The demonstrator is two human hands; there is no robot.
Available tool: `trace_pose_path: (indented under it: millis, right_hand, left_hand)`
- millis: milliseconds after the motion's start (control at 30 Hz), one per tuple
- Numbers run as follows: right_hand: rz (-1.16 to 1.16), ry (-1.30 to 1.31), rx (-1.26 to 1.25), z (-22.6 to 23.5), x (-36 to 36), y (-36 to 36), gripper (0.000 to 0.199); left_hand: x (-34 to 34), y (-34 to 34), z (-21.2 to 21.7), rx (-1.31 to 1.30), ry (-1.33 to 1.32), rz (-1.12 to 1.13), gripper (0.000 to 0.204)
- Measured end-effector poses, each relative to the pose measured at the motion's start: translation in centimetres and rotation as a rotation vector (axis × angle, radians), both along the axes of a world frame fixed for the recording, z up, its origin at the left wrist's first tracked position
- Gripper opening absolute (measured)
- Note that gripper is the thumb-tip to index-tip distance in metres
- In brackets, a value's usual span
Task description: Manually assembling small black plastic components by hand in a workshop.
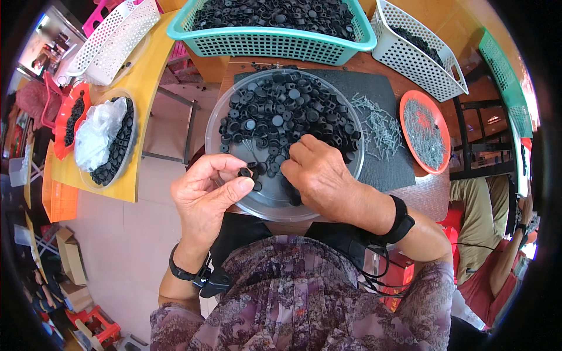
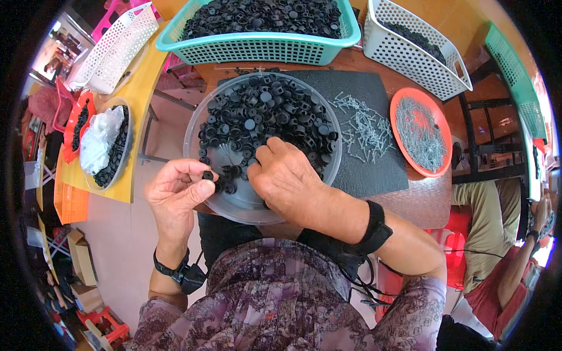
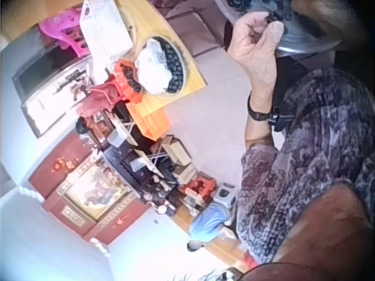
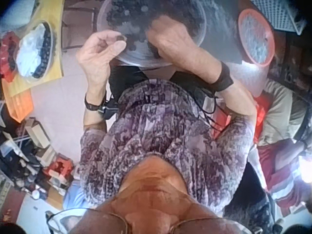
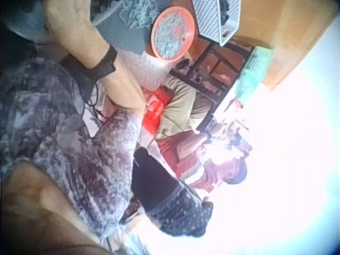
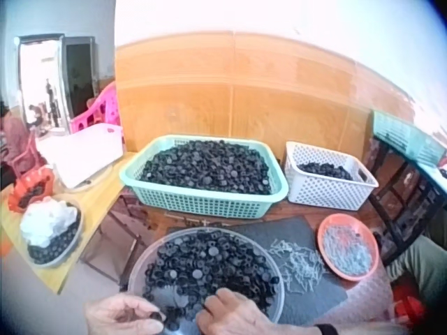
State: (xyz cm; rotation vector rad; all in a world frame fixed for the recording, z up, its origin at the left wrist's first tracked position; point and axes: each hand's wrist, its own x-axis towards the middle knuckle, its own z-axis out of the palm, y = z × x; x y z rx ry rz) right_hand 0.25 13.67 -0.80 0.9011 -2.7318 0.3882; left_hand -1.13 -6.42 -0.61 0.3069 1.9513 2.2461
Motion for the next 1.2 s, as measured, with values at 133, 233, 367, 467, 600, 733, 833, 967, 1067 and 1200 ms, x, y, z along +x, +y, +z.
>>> trace_pose_path:
  millis: [133,233,367,467,600,733,833,967,1067,1200]
  right_hand:
    - [0.050,-0.032,0.075,0.2,-0.5,0.0,0.016]
    - [0.089,-0.017,0.111,0.3,-0.5,-0.1,0.016]
    - [0.126,0.008,0.140,0.5,-0.1,-0.5,0.016]
    - [0.098,0.008,0.078,0.0,0.1,0.0,0.017]
    - [0.033,0.145,-0.192,0.9,-1.3,1.3,0.013]
    - [-0.176,0.323,-0.284,2.1,-5.8,3.6,0.006]
    - [-0.389,0.188,-0.288,2.2,-8.8,5.1,0.013]
    - [-0.497,0.261,-0.017,0.3,-12.4,6.3,0.021]
    - [-0.477,0.173,0.074,0.3,-12.9,5.9,0.022]
    - [-0.379,0.136,-0.195,1.3,-11.3,3.9,0.016]
  left_hand:
    - [-0.2,-0.4,-0.2,0.025,-0.011,0.011,0.019]
    - [0.0,-0.4,-0.1,0.027,-0.022,0.014,0.020]
    - [0.3,-0.8,-0.3,0.031,0.006,0.002,0.021]
    - [-0.1,-0.6,-0.4,0.025,-0.038,-0.008,0.025]
    - [0.3,-0.2,-0.1,0.066,-0.051,-0.018,0.020]
    - [-0.2,-0.4,-0.2,-0.024,0.016,-0.014,0.025]
    - [-0.5,-0.1,-0.4,-0.001,0.036,-0.029,0.025]
    - [-0.5,0.0,-0.3,0.003,0.015,-0.014,0.026]
    - [-0.5,-0.4,-0.3,0.061,-0.002,0.022,0.026]
    - [-0.3,-0.8,-0.9,0.183,0.061,0.116,0.025]
